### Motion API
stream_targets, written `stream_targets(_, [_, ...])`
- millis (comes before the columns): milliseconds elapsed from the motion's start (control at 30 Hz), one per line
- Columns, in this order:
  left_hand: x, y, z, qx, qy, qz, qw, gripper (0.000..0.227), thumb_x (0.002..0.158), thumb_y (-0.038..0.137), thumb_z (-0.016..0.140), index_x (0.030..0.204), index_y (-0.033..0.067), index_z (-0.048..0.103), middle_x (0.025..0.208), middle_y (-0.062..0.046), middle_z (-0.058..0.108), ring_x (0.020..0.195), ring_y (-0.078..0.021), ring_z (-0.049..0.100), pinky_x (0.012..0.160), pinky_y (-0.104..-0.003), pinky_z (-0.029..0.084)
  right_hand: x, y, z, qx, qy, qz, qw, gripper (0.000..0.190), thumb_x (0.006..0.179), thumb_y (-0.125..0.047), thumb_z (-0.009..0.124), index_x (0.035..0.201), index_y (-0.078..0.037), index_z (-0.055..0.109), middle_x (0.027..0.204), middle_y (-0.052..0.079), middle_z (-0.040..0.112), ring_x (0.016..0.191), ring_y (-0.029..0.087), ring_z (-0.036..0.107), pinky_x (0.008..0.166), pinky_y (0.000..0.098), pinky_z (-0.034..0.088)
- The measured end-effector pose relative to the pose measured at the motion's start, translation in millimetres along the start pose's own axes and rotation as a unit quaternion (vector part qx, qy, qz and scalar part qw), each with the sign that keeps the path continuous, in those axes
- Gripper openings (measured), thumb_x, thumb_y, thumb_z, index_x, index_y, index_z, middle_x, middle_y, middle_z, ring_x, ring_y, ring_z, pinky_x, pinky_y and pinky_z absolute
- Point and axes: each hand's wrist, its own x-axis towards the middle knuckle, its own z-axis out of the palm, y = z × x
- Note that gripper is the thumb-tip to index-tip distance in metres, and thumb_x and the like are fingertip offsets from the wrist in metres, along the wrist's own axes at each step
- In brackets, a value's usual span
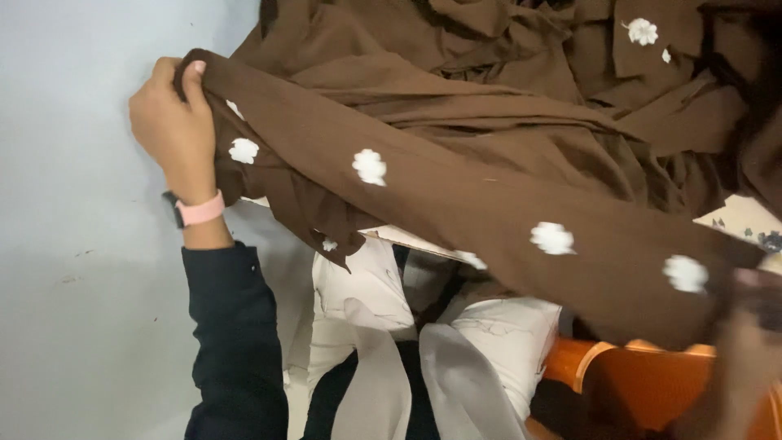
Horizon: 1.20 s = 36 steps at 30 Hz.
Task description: Trimming loose threads from embroidered brown garments using a thread clipper.
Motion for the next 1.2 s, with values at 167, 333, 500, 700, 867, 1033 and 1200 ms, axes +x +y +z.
stream_targets(167, [-2.4, 6.0, 15.5, 0.165, 0.001, 0.023, 0.986, 0.006, 0.078, 0.013, 0.066, 0.083, 0.012, 0.064, 0.083, -0.005, 0.053, 0.06, -0.0244, 0.054, 0.042, -0.036, 0.039, -27.1, -52.9, 36.7, 0.031, -0.02, -0.002, 0.999, 0.022, 0.105, -0.001, 0.06, 0.086, 0.001, 0.049, 0.071, 0.007, 0.044, 0.067, 0.013, 0.04, 0.062, 0.025, 0.031])
stream_targets(333, [-14.4, 85.0, -21.2, 0.052, 0.022, 0.052, 0.997, 0.027, 0.086, 0.006, 0.055, 0.113, 0.0035, 0.05, 0.118, -0.011, 0.037, 0.103, -0.0326, 0.048, 0.081, -0.047, 0.037, -33.3, -68.1, 47.1, 0.103, 0.02, 0.066, 0.992, 0.012, 0.103, -0.005, 0.059, 0.095, 0.002, 0.051, 0.074, 0.005, 0.045, 0.063, 0.011, 0.044, 0.056, 0.0213, 0.041])
stream_targets(500, [-48.3, 175.0, -20.8, -0.234, -0.129, 0.175, 0.948, 0.015, 0.087, 0.012, 0.047, 0.093, 0.0006, 0.056, 0.097, -0.012, 0.058, 0.093, -0.0273, 0.053, 0.084, -0.039, 0.039, -26.8, -101.9, 57.6, 0.027, 0.083, -0.09, 0.992, 0.025, 0.097, 0.006, 0.064, 0.112, 0.006, 0.044, 0.094, 0.016, 0.039, 0.073, 0.019, 0.039, 0.059, 0.0268, 0.034])
stream_targets(700, [-125.3, 247.3, 48.1, -0.288, -0.212, 0.43, 0.829, 0.014, 0.081, 0.0, 0.054, 0.095, 0.0034, 0.058, 0.096, -0.008, 0.055, 0.081, -0.0208, 0.056, 0.067, -0.031, 0.045, -27.4, -131.0, 83.9, 0.131, 0.017, -0.03, 0.991, 0.021, 0.091, 0.003, 0.058, 0.107, 0.001, 0.046, 0.089, 0.01, 0.044, 0.073, 0.014, 0.044, 0.065, 0.0217, 0.039])
stream_targets(867, [-144.7, 276.9, 99.4, -0.148, -0.098, 0.544, 0.82, 0.011, 0.079, 0.013, 0.05, 0.076, 0.0171, 0.06, 0.084, 0.004, 0.049, 0.078, -0.0132, 0.045, 0.067, -0.024, 0.037, -14.6, -120.4, 95.4, 0.181, -0.035, 0.1, 0.978, 0.019, 0.086, -0.008, 0.055, 0.103, -0.007, 0.047, 0.072, -0.003, 0.037, 0.068, 0.005, 0.039, 0.067, 0.0174, 0.036])
stream_targets(1033, [-142.4, 282.0, 127.8, -0.311, -0.276, 0.42, 0.806, 0.009, 0.075, 0.02, 0.056, 0.069, 0.013, 0.057, 0.071, 0.002, 0.053, 0.069, -0.0173, 0.054, 0.061, -0.028, 0.043, -11.3, -94.9, 94.5, 0.217, -0.056, 0.072, 0.972, 0.027, 0.083, -0.008, 0.058, 0.107, -0.003, 0.047, 0.063, -0.001, 0.044, 0.063, 0.004, 0.041, 0.057, 0.0169, 0.032])
stream_targets(1200, [-108.8, 283.0, 114.2, -0.462, -0.373, 0.246, 0.767, 0.013, 0.083, 0.025, 0.053, 0.077, 0.0152, 0.058, 0.078, 0.003, 0.061, 0.078, -0.0177, 0.061, 0.067, -0.025, 0.048, -10.0, -88.7, 90.9, 0.307, -0.033, 0.104, 0.945, 0.028, 0.085, -0.012, 0.052, 0.11, -0.004, 0.043, 0.064, -0.001, 0.044, 0.058, 0.002, 0.04, 0.053, 0.0146, 0.032])
